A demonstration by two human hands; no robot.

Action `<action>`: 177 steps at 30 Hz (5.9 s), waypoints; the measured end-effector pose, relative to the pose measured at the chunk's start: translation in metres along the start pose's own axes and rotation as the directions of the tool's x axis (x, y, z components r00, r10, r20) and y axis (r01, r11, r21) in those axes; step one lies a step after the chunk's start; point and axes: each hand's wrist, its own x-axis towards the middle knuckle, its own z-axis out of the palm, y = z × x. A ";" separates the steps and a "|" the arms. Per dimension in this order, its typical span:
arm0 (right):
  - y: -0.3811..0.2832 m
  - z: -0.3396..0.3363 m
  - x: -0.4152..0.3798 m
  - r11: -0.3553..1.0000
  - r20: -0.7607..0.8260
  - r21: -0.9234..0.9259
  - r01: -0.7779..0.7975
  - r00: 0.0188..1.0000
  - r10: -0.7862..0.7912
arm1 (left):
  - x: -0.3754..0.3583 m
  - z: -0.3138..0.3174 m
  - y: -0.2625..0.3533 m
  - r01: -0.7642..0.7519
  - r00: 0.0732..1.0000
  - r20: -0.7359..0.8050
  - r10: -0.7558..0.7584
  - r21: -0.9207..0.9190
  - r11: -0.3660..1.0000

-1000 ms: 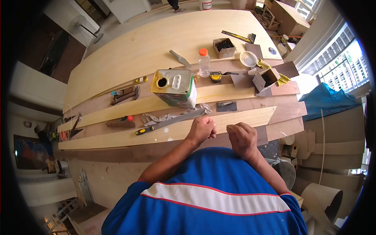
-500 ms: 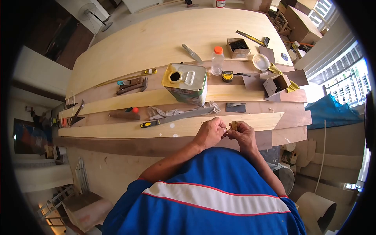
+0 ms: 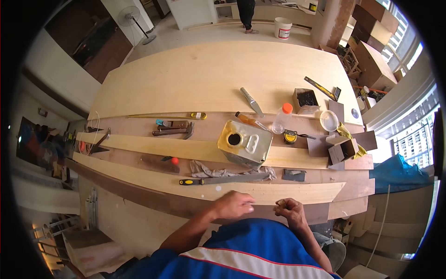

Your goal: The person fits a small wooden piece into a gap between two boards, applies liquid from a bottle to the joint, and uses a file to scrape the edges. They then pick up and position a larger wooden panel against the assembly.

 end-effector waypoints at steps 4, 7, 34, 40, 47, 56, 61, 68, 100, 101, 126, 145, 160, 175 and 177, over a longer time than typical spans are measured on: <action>0.008 -0.011 0.000 0.986 -0.130 0.129 -0.107 0.984 0.123 | -0.009 -0.113 -0.057 -0.034 0.797 -0.545 -0.260 -0.470 0.882; 0.027 -0.024 0.000 0.976 -0.173 0.156 -0.153 0.969 0.179 | 0.047 -0.183 -0.112 0.035 0.578 -0.809 0.101 0.148 0.988; 0.071 -0.011 -0.028 0.931 -0.369 0.339 -0.137 0.891 0.265 | 0.227 -0.214 -0.198 0.110 0.900 -0.392 0.189 0.625 0.773; 0.071 -0.021 -0.014 0.950 -0.339 0.297 -0.094 0.920 0.197 | 0.137 -0.228 -0.153 -0.139 0.701 -0.702 -0.126 -0.308 0.941; 0.067 -0.024 -0.007 0.979 -0.268 0.168 -0.116 0.950 0.158 | 0.067 -0.214 -0.116 0.006 0.784 -0.298 -0.544 -0.874 0.486; 0.084 -0.032 -0.024 0.974 -0.284 0.202 -0.104 0.945 0.160 | 0.047 -0.169 -0.124 -0.205 0.783 -0.396 -0.480 -0.893 0.401; 0.088 -0.034 -0.040 0.973 -0.333 0.218 -0.082 0.931 0.153 | 0.022 -0.150 -0.101 -0.591 0.790 -0.603 -0.110 -0.797 0.125; 0.093 -0.043 -0.048 0.972 -0.422 0.233 0.016 0.902 0.086 | -0.012 -0.111 -0.062 -0.577 0.793 -0.608 0.038 -0.730 0.367; 0.070 -0.083 -0.106 0.649 -0.340 0.697 0.305 0.937 -0.076 | 0.127 0.076 0.086 0.155 0.984 0.165 -0.061 -0.978 -0.138; 0.066 -0.083 -0.106 0.644 -0.325 0.700 0.307 0.941 -0.095 | 0.127 0.080 0.087 0.163 0.982 0.174 -0.069 -0.976 -0.143; 0.003 -0.040 -0.029 0.607 -0.080 -0.718 0.341 0.826 -0.558 | 0.138 0.151 -0.010 0.597 0.798 0.579 -0.168 -0.797 0.086; 0.036 -0.046 0.012 0.536 -0.220 -0.769 0.348 0.643 -0.733 | 0.191 0.099 -0.005 -0.012 0.885 -0.464 0.036 0.054 0.998; 0.034 -0.056 0.006 0.677 -0.241 -0.591 0.439 0.704 -0.668 | 0.504 0.144 0.189 -0.325 0.935 0.232 0.267 0.864 0.386; 0.041 -0.063 0.006 0.717 -0.220 -0.537 0.444 0.746 -0.628 | 0.544 0.209 0.134 -0.384 0.917 0.319 0.240 0.867 0.316; 0.043 -0.062 0.005 0.725 -0.217 -0.532 0.437 0.758 -0.615 | 0.540 0.203 0.136 -0.435 0.893 0.380 0.240 0.866 0.249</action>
